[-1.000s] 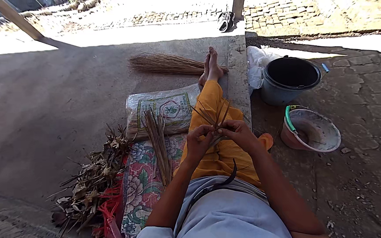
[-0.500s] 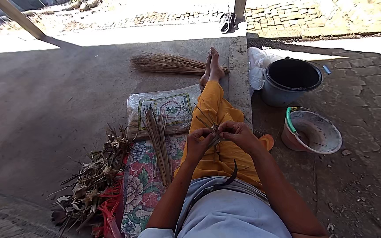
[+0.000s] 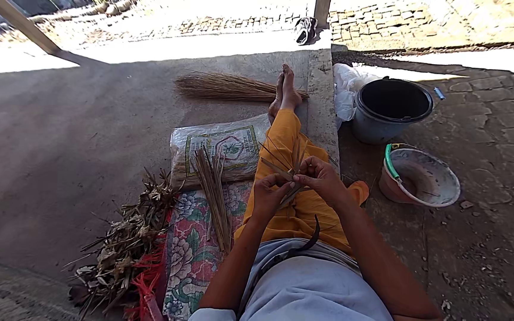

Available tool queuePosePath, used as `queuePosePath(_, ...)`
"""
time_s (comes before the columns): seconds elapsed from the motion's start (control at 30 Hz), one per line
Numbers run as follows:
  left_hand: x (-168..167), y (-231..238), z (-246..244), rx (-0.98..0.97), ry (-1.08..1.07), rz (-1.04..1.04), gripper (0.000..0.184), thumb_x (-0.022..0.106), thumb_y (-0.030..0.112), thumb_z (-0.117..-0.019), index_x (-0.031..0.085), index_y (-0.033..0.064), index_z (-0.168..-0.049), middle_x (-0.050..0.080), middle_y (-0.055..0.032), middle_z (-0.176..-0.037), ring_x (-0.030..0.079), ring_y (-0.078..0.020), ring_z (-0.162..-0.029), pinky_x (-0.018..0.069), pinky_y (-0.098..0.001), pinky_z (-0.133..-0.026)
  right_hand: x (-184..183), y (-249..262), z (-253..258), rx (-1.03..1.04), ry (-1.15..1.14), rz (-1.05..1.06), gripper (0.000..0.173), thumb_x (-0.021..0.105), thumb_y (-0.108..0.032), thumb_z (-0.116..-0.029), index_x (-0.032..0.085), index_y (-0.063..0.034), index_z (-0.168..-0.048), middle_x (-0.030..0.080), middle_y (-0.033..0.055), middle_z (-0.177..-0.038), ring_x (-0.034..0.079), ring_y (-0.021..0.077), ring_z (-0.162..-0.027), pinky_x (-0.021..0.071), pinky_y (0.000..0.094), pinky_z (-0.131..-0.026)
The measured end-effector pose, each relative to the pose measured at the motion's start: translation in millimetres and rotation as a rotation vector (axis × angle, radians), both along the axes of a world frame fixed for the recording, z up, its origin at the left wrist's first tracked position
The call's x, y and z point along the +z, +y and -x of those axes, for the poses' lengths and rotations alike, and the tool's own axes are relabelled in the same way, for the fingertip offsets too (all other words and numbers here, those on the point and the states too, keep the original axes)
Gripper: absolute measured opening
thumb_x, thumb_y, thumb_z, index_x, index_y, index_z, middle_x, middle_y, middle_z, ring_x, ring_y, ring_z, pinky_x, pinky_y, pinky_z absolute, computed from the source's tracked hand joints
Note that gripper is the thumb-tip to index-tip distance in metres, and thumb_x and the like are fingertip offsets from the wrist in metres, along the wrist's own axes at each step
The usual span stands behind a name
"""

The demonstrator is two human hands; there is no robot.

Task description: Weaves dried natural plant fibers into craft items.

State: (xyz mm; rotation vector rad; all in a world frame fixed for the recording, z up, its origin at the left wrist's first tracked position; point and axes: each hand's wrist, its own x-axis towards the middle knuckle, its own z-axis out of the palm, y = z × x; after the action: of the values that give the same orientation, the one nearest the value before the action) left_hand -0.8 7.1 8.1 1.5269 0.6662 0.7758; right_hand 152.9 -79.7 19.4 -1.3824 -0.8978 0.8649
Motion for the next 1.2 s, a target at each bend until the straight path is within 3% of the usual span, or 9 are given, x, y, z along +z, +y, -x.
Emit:
queuePosePath(0.2, -6, 0, -1, -0.006, -0.061, -0.051, 0.007, 0.077, -0.004, -0.0842, 0.073, 0.0000, -0.089, 0.072, -0.0039, -0.084, 0.068, -0.0081, -0.084, 0.0562, -0.0252, -0.083, 1, 0, 2, -0.064, 0.120, 0.004, 0.026, 0.073, 0.011, -0.0846, 0.059, -0.0023, -0.102, 0.069, 0.0029, -0.080, 0.066, 0.0072, -0.070, 0.0569, 0.0231, -0.071)
queuePosePath(0.4, -2, 2, -1, -0.032, -0.020, 0.097, 0.012, 0.075, -0.005, -0.0860, 0.070, -0.0032, -0.097, 0.073, -0.0057, -0.085, 0.069, -0.0096, -0.079, 0.0579, -0.0261, -0.078, -6, 2, 5, -0.103, 0.043, -0.083, 0.030, 0.079, 0.010, -0.0796, 0.063, -0.0016, -0.102, 0.071, 0.0034, -0.079, 0.066, 0.0080, -0.069, 0.0569, 0.0232, -0.068)
queuePosePath(0.67, 0, 2, 1, -0.009, -0.008, 0.183, 0.008, 0.076, -0.006, -0.0851, 0.069, -0.0029, -0.088, 0.071, -0.0050, -0.078, 0.068, -0.0087, -0.073, 0.0581, -0.0248, -0.075, -7, 3, 5, -0.084, 0.006, -0.046, 0.028, 0.077, 0.007, -0.0832, 0.064, -0.0011, -0.107, 0.071, 0.0039, -0.084, 0.067, 0.0076, -0.073, 0.0570, 0.0232, -0.070)
queuePosePath(0.73, -6, 2, 1, -0.007, -0.049, 0.092, 0.007, 0.077, -0.005, -0.0843, 0.072, -0.0021, -0.088, 0.072, -0.0051, -0.081, 0.069, -0.0095, -0.079, 0.0577, -0.0267, -0.079, -4, 2, 5, -0.069, 0.009, -0.027, 0.026, 0.076, 0.006, -0.0850, 0.064, -0.0013, -0.107, 0.070, 0.0034, -0.084, 0.066, 0.0080, -0.073, 0.0567, 0.0235, -0.071)
queuePosePath(0.87, -24, 4, -1, 0.050, -0.158, -0.452, 0.008, 0.078, 0.001, -0.0824, 0.077, 0.0068, -0.088, 0.074, -0.0006, -0.092, 0.065, -0.0116, -0.097, 0.0489, -0.0329, -0.094, 1, 1, 5, -0.064, 0.067, 0.001, 0.024, 0.073, 0.007, -0.0870, 0.064, -0.0007, -0.108, 0.069, 0.0030, -0.083, 0.066, 0.0063, -0.073, 0.0567, 0.0227, -0.072)
queuePosePath(0.93, -27, 6, -3, 0.058, -0.164, -0.551, 0.008, 0.076, 0.002, -0.0829, 0.078, 0.0084, -0.087, 0.074, -0.0011, -0.094, 0.065, -0.0135, -0.099, 0.0457, -0.0380, -0.096, 1, 0, 5, -0.048, 0.074, -0.021, 0.022, 0.072, 0.007, -0.0876, 0.065, -0.0001, -0.107, 0.069, 0.0029, -0.083, 0.065, 0.0058, -0.072, 0.0565, 0.0219, -0.071)
queuePosePath(1.07, -14, 6, 0, -0.024, -0.091, -0.223, 0.002, 0.072, 0.005, -0.0916, 0.073, 0.0047, -0.094, 0.071, -0.0022, -0.095, 0.066, -0.0100, -0.095, 0.0543, -0.0302, -0.088, -2, -3, 1, 0.060, 0.032, -0.080, 0.018, 0.066, 0.008, -0.0898, 0.071, -0.0017, -0.104, 0.071, 0.0031, -0.092, 0.065, 0.0070, -0.079, 0.0565, 0.0228, -0.074)
queuePosePath(1.2, -3, 10, 1, -0.069, -0.042, -0.054, 0.010, 0.070, 0.002, -0.0920, 0.066, 0.0033, -0.100, 0.067, -0.0022, -0.087, 0.064, -0.0097, -0.081, 0.0548, -0.0270, -0.078, -1, -3, -3, 0.135, -0.038, -0.110, 0.013, 0.066, 0.002, -0.0933, 0.071, -0.0034, -0.104, 0.070, 0.0008, -0.092, 0.065, 0.0049, -0.079, 0.0558, 0.0216, -0.075)
